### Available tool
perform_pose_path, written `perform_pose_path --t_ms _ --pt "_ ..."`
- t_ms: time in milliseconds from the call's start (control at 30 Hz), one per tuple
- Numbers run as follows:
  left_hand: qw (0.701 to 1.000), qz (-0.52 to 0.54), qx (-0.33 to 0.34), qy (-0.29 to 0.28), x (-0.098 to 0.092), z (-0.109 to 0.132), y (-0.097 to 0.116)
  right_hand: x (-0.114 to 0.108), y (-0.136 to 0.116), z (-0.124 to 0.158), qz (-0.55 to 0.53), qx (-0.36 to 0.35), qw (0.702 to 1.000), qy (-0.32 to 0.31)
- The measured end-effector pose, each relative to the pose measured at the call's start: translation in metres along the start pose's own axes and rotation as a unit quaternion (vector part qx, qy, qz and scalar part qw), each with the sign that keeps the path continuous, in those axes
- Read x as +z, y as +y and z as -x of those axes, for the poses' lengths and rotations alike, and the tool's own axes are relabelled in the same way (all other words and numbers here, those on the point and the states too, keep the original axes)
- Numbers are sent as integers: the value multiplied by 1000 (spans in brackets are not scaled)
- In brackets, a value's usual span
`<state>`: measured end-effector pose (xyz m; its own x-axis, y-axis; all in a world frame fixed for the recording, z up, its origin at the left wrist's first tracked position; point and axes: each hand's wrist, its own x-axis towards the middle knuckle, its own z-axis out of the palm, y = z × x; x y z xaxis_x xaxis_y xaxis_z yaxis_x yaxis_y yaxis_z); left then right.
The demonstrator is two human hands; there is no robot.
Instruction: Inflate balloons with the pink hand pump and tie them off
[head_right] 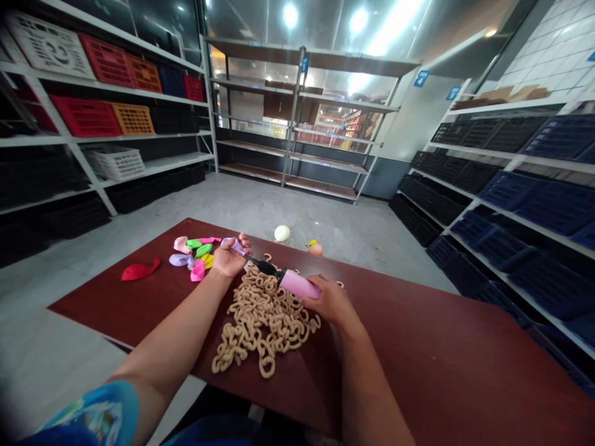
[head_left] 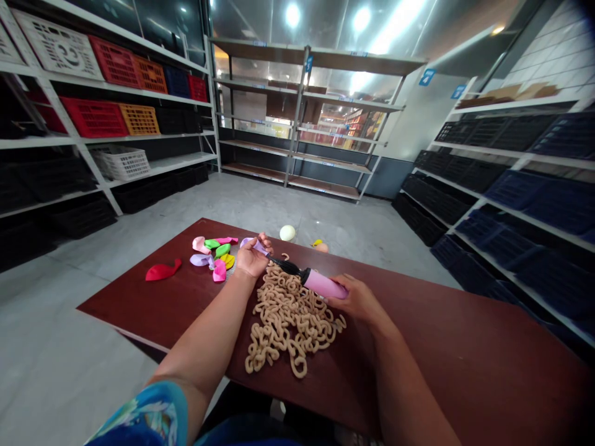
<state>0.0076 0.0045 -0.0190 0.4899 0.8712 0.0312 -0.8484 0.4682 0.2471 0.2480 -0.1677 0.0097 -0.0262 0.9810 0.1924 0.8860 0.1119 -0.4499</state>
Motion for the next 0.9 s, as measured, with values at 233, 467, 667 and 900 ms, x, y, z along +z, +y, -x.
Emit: perform_pose_path --t_ms 233,467,667,900 --pt "1000 -7 16 9 0 1 1 -1 1 0 3 9 1000 -1" --pt "998 6 50 42 4 1 -9 1 -1 0 14 23 1000 -2" --pt "988 8 113 103 9 2 -19 2 -8 0 49 31 998 -7" --pt "987 -2 103 119 15 3 -33 12 -9 -3 109 31 993 16"
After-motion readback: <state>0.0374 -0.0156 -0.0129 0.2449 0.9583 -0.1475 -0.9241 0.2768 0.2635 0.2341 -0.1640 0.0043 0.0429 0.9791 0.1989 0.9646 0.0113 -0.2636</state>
